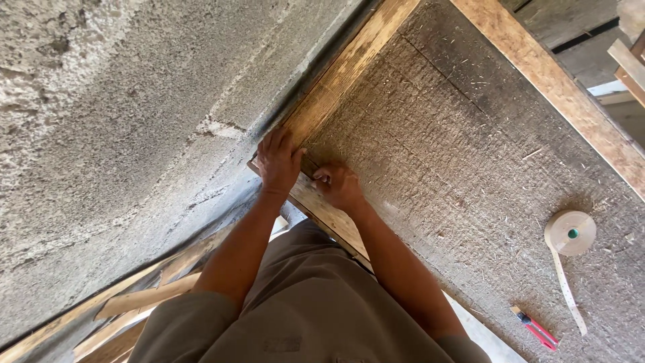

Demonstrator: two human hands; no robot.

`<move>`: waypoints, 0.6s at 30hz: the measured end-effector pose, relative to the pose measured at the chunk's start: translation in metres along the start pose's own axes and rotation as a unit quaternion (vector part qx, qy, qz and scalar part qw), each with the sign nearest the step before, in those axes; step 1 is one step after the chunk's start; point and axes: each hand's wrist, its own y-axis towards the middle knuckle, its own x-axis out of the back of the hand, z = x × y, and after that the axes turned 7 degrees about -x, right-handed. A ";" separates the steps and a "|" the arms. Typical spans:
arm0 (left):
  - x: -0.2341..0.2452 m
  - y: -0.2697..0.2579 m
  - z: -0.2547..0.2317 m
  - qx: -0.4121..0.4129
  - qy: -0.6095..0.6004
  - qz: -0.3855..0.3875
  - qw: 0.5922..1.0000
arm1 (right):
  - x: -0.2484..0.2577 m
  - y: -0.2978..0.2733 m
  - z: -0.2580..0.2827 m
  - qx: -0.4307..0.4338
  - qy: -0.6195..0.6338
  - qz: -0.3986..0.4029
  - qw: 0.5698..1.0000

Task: Manually shave or trim thin strips of wood using a utility knife on a workbench.

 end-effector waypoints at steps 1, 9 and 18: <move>0.000 0.005 0.000 -0.021 0.004 0.024 0.999 | 0.001 -0.001 0.000 0.003 0.008 -0.003 1.000; 0.001 0.015 0.009 -0.003 0.009 0.052 0.999 | 0.003 -0.003 -0.003 -0.020 0.000 0.020 1.000; 0.003 0.027 0.012 0.056 0.026 0.113 0.992 | 0.005 -0.015 -0.018 0.017 0.087 -0.007 0.996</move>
